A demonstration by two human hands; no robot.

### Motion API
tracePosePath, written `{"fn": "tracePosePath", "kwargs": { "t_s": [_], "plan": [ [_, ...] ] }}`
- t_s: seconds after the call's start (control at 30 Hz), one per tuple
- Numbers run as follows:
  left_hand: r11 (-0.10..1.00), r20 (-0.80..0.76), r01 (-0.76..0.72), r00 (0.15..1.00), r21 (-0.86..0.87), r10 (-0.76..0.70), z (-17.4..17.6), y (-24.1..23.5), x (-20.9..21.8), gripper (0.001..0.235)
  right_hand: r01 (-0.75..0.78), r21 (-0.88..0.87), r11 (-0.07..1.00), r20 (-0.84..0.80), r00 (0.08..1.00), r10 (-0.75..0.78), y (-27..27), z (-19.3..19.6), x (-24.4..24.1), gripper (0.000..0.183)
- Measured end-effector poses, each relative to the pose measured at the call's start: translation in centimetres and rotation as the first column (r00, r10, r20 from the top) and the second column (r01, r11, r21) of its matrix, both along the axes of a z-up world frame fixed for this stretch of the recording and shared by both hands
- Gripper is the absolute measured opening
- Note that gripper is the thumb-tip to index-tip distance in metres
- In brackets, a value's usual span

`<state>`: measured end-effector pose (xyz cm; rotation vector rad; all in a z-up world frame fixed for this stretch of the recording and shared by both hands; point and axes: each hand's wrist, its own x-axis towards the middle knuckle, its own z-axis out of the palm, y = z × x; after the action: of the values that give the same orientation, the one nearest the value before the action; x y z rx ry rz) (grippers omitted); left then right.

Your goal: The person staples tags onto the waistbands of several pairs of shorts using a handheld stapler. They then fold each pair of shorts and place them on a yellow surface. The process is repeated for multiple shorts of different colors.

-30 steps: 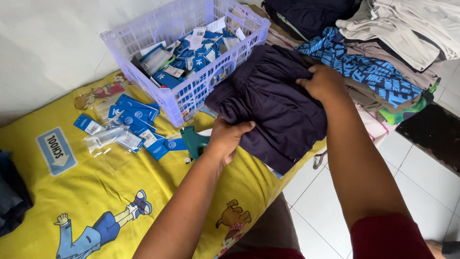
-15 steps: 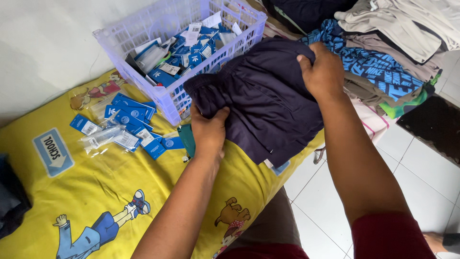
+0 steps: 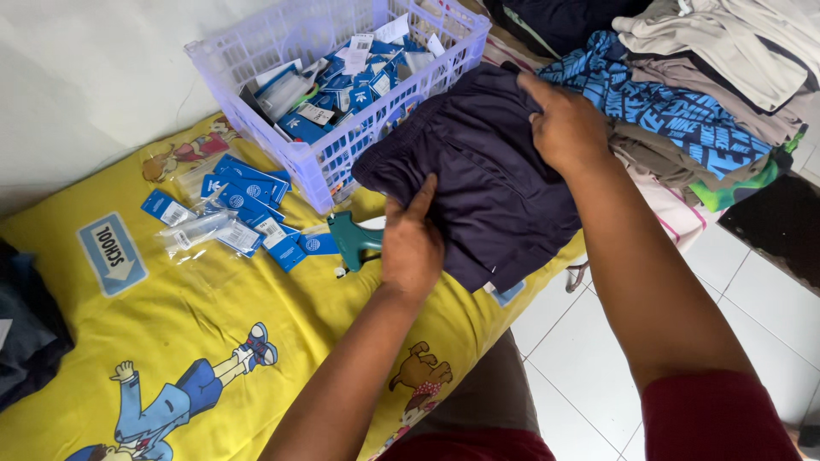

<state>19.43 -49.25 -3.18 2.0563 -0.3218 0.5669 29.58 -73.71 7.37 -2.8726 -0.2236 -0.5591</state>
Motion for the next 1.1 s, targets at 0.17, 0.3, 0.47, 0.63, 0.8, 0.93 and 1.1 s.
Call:
{"fn": "tracePosePath", "kwargs": {
  "t_s": [0.17,0.3,0.47,0.63,0.8,0.93,1.1],
  "plan": [
    [0.992,-0.612,0.129,0.785,0.007,-0.098,7.7,0.0,-3.7,0.118,-0.157,-0.046,0.986,0.186,0.969,0.163,-1.1,-1.7,1.4,0.049],
    [0.988,-0.488,0.112,0.872,0.111,-0.044,3.0,-1.5,-3.8,0.147,-0.180,-0.111,0.977,0.342,0.917,0.207,-0.6,-0.8,0.9,0.047],
    [0.998,-0.375,0.041,0.925,-0.045,-0.055,2.0,-1.0,-3.7,0.108,-0.226,-0.139,0.964,0.496,0.827,0.265,-0.1,0.2,0.2,0.045],
    [0.994,-0.268,0.025,0.962,-0.107,-0.053,5.6,2.5,-4.5,0.096,-0.285,-0.078,0.955,0.521,0.805,0.283,1.3,1.8,-1.0,0.049],
    [0.977,-0.213,0.081,0.969,-0.198,-0.123,7.0,5.1,-4.2,0.110,-0.390,0.029,0.920,0.500,0.803,0.325,2.6,2.7,-1.7,0.052],
    [0.878,-0.294,0.049,0.932,-0.477,-0.212,5.2,3.7,-3.4,0.108,-0.238,-0.005,0.971,0.414,0.884,0.218,0.7,0.5,1.1,0.051],
    [0.639,-0.416,-0.136,0.855,-0.757,-0.310,2.6,1.7,-4.4,0.127,0.011,0.085,0.996,0.035,0.999,-0.014,-0.4,-0.3,0.9,0.042]
  ]
}}
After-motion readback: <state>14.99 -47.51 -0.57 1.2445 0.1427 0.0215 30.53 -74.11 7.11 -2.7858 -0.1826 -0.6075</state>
